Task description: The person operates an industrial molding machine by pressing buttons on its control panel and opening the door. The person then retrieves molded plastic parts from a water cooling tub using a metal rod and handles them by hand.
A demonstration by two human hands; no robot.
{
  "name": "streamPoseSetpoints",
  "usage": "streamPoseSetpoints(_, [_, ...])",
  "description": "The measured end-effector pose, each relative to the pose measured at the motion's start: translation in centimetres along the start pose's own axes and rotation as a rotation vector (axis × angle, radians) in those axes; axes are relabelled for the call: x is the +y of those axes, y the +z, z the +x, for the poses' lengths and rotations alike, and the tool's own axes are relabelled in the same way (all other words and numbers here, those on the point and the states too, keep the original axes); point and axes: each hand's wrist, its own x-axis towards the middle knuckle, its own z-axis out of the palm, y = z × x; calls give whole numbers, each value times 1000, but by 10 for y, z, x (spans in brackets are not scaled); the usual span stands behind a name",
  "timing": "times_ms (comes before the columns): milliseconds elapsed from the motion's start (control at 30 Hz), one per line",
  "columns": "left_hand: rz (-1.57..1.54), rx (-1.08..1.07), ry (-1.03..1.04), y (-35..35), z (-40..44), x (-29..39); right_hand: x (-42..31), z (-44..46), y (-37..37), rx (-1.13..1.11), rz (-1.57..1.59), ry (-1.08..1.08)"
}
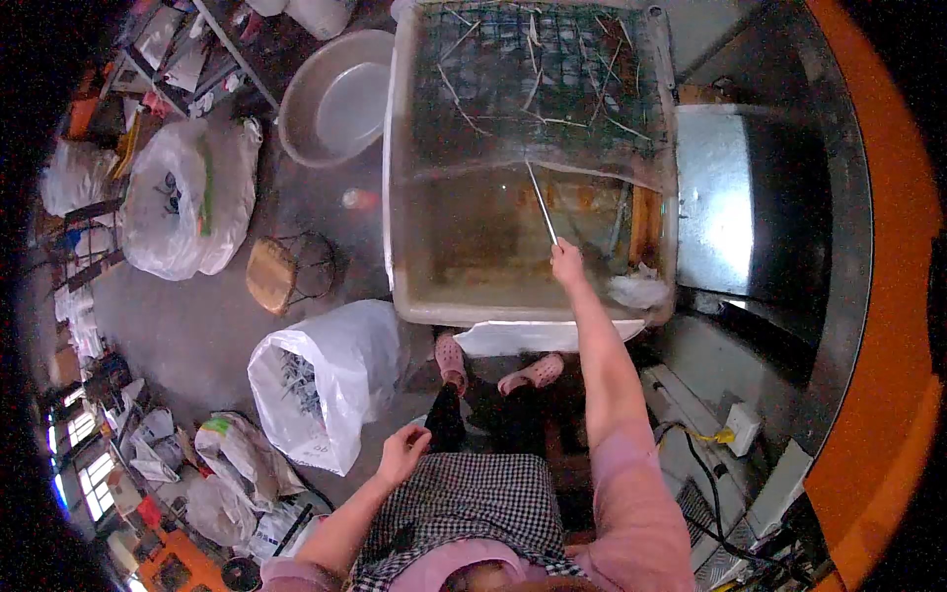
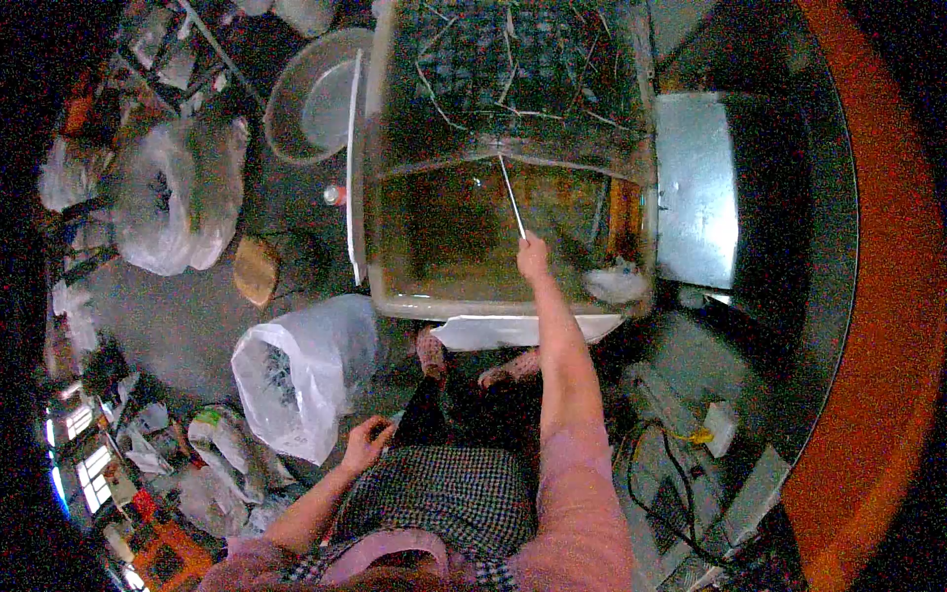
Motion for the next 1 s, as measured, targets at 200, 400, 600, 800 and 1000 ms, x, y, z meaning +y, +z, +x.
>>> streamPoseSetpoints(200, [105, -2, 43, -7, -4, -13, 14, -117, -41, -31, -169, 89])
streamPoseSetpoints(400, [178, -36, -12, -6, -12, -9, -4, -179, -64, 31, -144, 151])
streamPoseSetpoints(600, [102, -33, 25, 7, -6, -25, -6, -141, -48, -12, -238, 224])
streamPoseSetpoints(800, [68, 2, 11, 6, -4, -22, -6, -98, -37, 55, -83, 106])
streamPoseSetpoints(1000, [82, 28, -11, 7, -2, -24, -26, -56, -31, 29, -166, 149])
